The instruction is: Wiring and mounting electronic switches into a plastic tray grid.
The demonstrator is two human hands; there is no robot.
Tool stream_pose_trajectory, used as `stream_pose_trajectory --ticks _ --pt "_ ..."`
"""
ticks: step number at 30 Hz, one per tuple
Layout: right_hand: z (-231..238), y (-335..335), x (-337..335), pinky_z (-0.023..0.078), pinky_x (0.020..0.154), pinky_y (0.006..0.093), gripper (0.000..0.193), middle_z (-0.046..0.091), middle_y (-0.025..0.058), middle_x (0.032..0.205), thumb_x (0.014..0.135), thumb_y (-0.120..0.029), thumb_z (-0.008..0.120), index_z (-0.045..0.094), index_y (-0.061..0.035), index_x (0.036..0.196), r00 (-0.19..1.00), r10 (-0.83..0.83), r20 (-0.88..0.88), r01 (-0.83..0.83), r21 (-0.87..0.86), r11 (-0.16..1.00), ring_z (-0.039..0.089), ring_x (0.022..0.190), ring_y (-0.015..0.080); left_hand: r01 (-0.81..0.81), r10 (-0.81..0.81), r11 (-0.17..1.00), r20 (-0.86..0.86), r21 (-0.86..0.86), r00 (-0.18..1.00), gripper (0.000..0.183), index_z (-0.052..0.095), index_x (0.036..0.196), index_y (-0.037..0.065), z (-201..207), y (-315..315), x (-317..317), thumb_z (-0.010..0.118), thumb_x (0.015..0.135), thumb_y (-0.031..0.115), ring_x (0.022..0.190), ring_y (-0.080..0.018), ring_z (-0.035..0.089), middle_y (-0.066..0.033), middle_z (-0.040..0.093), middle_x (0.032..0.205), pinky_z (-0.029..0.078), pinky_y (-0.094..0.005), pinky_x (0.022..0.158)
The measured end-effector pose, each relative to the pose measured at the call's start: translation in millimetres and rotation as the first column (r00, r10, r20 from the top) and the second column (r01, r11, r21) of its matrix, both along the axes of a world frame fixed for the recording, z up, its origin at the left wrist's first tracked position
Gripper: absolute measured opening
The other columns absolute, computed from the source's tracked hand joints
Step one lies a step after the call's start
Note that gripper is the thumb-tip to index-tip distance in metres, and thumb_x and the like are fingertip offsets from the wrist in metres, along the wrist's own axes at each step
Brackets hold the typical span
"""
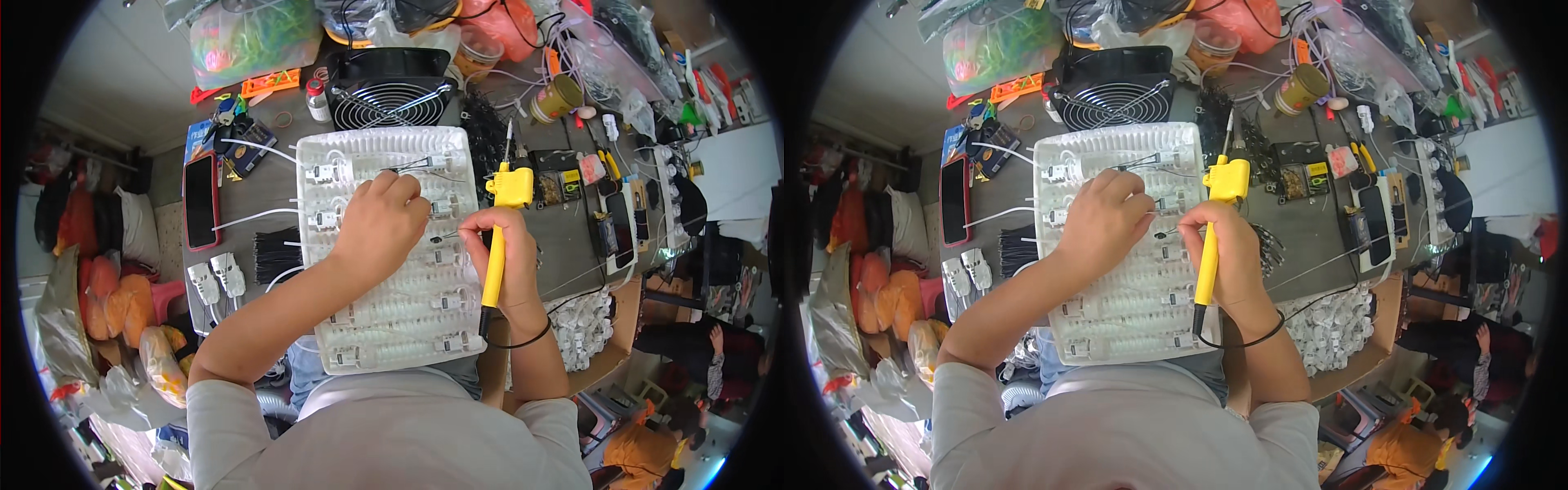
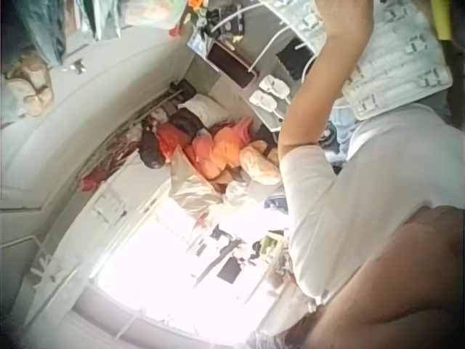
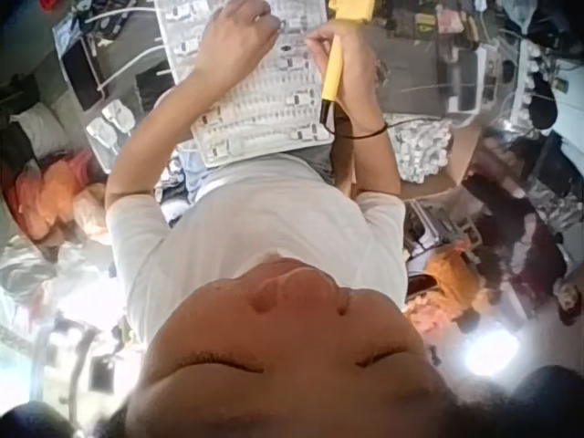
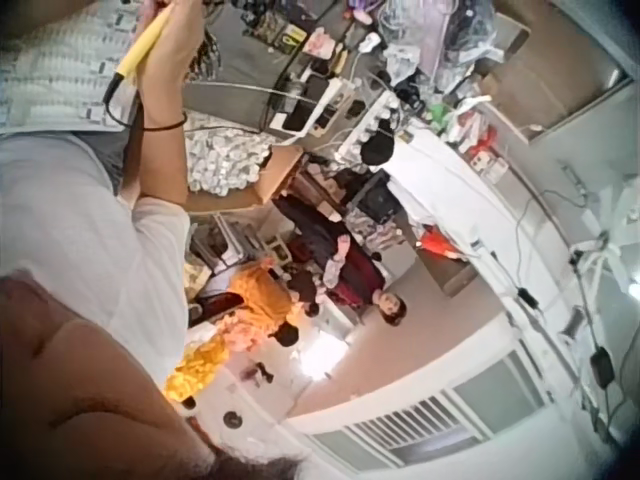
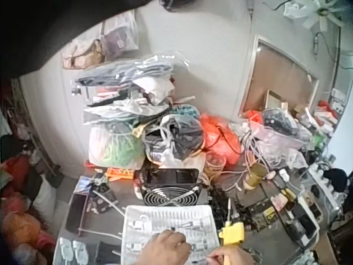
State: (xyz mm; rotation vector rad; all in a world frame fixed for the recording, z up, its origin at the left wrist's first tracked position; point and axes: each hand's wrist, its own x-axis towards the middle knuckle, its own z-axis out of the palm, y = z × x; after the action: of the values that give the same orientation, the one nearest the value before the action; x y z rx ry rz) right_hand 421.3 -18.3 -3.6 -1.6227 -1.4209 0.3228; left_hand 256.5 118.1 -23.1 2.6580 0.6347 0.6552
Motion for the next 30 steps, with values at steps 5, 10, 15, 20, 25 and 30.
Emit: stream_pose_trajectory --ticks 5,10,15,20,25,30 --pt "-6.2 9.6 -2.1 0.056 0.08 0.0293 0.031 0.071 0.0075 0.096 0.086 0.005 0.077 0.056 -0.0058 0.106 1.0 -0.007 0.024 0.008 -0.056 0.998 0.069 0.084 0.0169 0.041 -0.029 0.994 0.122 -0.099 0.992 0.013 0.069 0.09 0.007 -2.0 6.0 -1.2 0.077 0.08 0.009 0.097 -0.0307 0.062 -0.0069 0.067 0.099 0.052 -0.0435 0.083" --pt "-15.4 18.1 -7.6 0.055 0.081 0.0298 0.036 0.071 0.008 0.096 0.083 0.01 0.077 0.056 -0.0062 0.107 0.997 -0.001 -0.073 0.0 -0.016 1.0 0.069 0.086 0.0181 0.143 -0.082 0.937 0.199 -0.317 0.977 0.01 0.069 0.09 0.003 8.3 10.2 -5.1 0.075 0.082 0.007 0.086 -0.0334 0.067 -0.0116 0.071 0.088 0.051 -0.0448 0.08" --pt "-8.2 24.3 -11.9 0.055 0.082 0.0301 0.036 0.07 0.0079 0.096 0.083 0.01 0.078 0.057 -0.0058 0.107 0.997 0.002 -0.078 -0.003 -0.007 1.0 0.069 0.088 0.0183 0.154 -0.098 0.929 0.179 -0.335 0.979 0.011 0.069 0.092 0.003 9.2 11.5 -6.3 0.074 0.083 0.007 0.083 -0.0337 0.068 -0.0117 0.071 0.088 0.052 -0.0441 0.079" --pt "-16.4 25.0 -9.0 0.055 0.081 0.0304 0.036 0.069 0.0078 0.096 0.084 0.01 0.077 0.056 -0.0052 0.109 0.992 0.02 -0.127 -0.011 0.068 0.998 0.069 0.087 0.0182 0.189 -0.059 0.842 0.262 -0.504 0.963 0.022 0.067 0.101 0.005 13.6 7.7 -4.2 0.077 0.082 0.008 0.083 -0.0329 0.069 -0.0105 0.072 0.09 0.052 -0.043 0.08" --pt "-21.6 24.8 -9.4 0.055 0.08 0.0291 0.038 0.069 0.0082 0.095 0.085 0.011 0.073 0.052 -0.0059 0.112 0.99 0.016 -0.139 -0.007 0.064 0.998 0.067 0.084 0.016 0.169 -0.047 0.902 0.298 -0.397 0.953 0.025 0.069 0.1 0.006 6.4 6.0 -1.6 0.08 0.078 0.007 0.08 -0.0311 0.069 -0.0085 0.072 0.087 0.051 -0.0424 0.077" --pt "-23.4 23.1 -8.6 0.054 0.077 0.0283 0.039 0.069 0.0087 0.093 0.085 0.012 0.073 0.052 -0.0058 0.112 0.983 0.001 -0.183 0.009 0.05 0.999 0.067 0.08 0.0155 0.153 -0.079 0.947 0.258 -0.282 0.963 0.015 0.072 0.088 0.006 10.0 7.7 -3.5 0.08 0.075 0.007 0.075 -0.0305 0.066 -0.0078 0.069 0.081 0.049 -0.0416 0.073"
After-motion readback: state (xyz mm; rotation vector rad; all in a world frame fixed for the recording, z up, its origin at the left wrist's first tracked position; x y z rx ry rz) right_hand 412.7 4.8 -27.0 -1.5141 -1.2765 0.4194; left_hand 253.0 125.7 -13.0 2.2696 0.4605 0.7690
